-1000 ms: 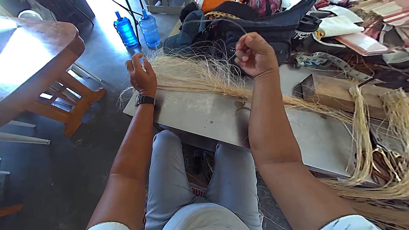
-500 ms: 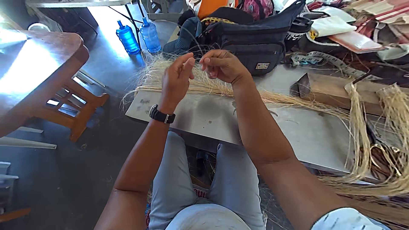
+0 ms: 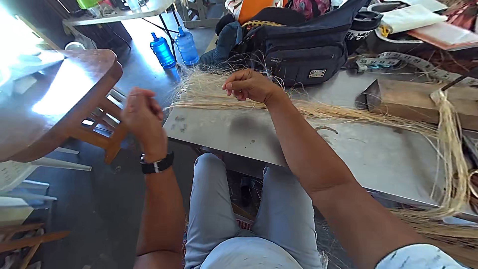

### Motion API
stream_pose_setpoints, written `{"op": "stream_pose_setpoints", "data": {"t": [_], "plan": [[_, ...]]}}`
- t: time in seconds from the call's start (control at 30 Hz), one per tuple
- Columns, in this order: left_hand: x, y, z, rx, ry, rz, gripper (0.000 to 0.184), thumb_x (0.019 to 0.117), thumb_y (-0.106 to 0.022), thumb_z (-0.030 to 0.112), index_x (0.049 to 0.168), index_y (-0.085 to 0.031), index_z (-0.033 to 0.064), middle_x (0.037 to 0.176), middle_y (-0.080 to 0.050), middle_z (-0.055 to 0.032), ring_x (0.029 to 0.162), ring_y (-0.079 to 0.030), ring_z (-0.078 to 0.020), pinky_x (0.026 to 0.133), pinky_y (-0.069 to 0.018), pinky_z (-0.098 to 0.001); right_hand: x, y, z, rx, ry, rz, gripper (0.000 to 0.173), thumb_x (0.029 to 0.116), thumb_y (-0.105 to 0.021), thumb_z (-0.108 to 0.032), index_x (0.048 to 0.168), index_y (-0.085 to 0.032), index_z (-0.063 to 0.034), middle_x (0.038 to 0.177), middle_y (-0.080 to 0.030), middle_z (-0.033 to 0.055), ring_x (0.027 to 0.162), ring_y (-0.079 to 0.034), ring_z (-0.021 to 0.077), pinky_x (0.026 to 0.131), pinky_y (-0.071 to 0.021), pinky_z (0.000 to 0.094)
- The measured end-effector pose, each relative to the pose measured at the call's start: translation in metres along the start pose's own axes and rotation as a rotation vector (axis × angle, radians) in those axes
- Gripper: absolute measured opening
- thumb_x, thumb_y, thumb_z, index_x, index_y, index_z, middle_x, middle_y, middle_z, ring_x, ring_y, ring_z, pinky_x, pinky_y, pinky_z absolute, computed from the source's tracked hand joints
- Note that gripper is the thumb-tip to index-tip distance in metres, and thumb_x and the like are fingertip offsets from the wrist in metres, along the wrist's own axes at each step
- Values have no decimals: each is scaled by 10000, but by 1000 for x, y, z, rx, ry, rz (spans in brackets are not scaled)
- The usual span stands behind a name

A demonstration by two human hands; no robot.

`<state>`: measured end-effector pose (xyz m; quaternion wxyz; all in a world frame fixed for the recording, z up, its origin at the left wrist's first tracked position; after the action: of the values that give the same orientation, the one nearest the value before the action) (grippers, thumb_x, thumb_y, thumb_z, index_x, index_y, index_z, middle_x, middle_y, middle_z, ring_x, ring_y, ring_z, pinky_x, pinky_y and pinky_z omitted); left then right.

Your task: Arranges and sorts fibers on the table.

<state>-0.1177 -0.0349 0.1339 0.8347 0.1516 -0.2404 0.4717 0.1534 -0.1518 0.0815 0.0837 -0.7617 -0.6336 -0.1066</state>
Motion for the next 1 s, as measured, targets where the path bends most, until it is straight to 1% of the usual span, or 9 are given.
{"op": "stream_pose_setpoints", "data": {"t": [0.07,0.1,0.17,0.33,0.47,0.57,0.63,0.77,1.0], "plan": [[-22,-47,-5,127,65,-316,401,1133,-338,341,1122,-649,88,679,-554,-2,500,-498,-85,477,-469,-235,0,-5,3,-9,-12,-7,171,1028,-569,-106,1042,-732,-55,843,-730,0,531,-556,25,489,-473,188],[-34,-69,-13,166,126,-440,419,1128,-346,370,1210,-656,100,665,-582,-43,445,-488,-119,421,-454,-254,0,-8,4,-21,-16,-15,169,1029,-573,-108,1044,-731,-50,845,-727,1,530,-554,24,486,-475,188],[-50,-97,-33,172,211,-514,420,1110,-382,445,1339,-629,195,703,-634,-78,395,-470,-160,362,-423,-273,-1,-16,5,-55,-25,-31,164,1026,-583,-108,1039,-733,-42,844,-725,1,531,-555,22,488,-481,187],[-44,-92,-46,83,196,-255,344,1107,-425,417,1284,-627,203,701,-615,-51,376,-450,-140,347,-422,-257,0,-34,10,-145,-71,-123,164,1021,-611,-104,1046,-742,-9,791,-714,3,511,-530,18,480,-461,186],[-40,-84,-54,32,187,-269,297,1100,-473,378,1237,-659,191,756,-641,-18,416,-491,-104,380,-458,-231,2,-48,21,-172,-120,-168,162,1019,-624,-115,1027,-744,-6,779,-714,5,504,-517,14,467,-433,182],[-38,-79,-65,-95,232,-249,252,1093,-506,318,1229,-658,169,836,-660,23,508,-540,-56,470,-493,-193,3,-55,30,-203,-147,-187,173,1027,-619,-124,1036,-740,0,779,-708,11,495,-508,17,460,-428,187],[-33,-76,-77,-235,271,-216,192,1086,-518,265,1151,-652,144,907,-686,25,577,-591,-50,522,-522,-189,4,-58,34,-229,-159,-196,175,1025,-618,-124,1042,-740,1,763,-698,15,489,-502,30,460,-431,200],[-26,-56,-100,-380,364,-73,162,1087,-474,188,1055,-617,118,933,-714,-38,636,-654,-112,574,-573,-249,1,-50,40,-295,-206,-185,162,1014,-619,-99,1036,-735,13,703,-668,39,444,-467,45,423,-395,208],[-41,-37,-133,-475,584,121,159,1120,-389,175,1089,-520,90,939,-728,-105,815,-746,-231,739,-636,-375,-18,-21,37,-709,-476,-195,88,946,-689,-82,968,-753,-26,708,-662,70,479,-476,104,467,-394,289]]}}
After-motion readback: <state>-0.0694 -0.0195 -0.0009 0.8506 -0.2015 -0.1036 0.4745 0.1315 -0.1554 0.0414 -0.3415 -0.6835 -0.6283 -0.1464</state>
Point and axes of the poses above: each hand's wrist, its own x-axis towards the middle knuckle, its own y-axis out of the back of the hand, z = x × y, the point moved 9 cm from there along x, towards the middle knuckle
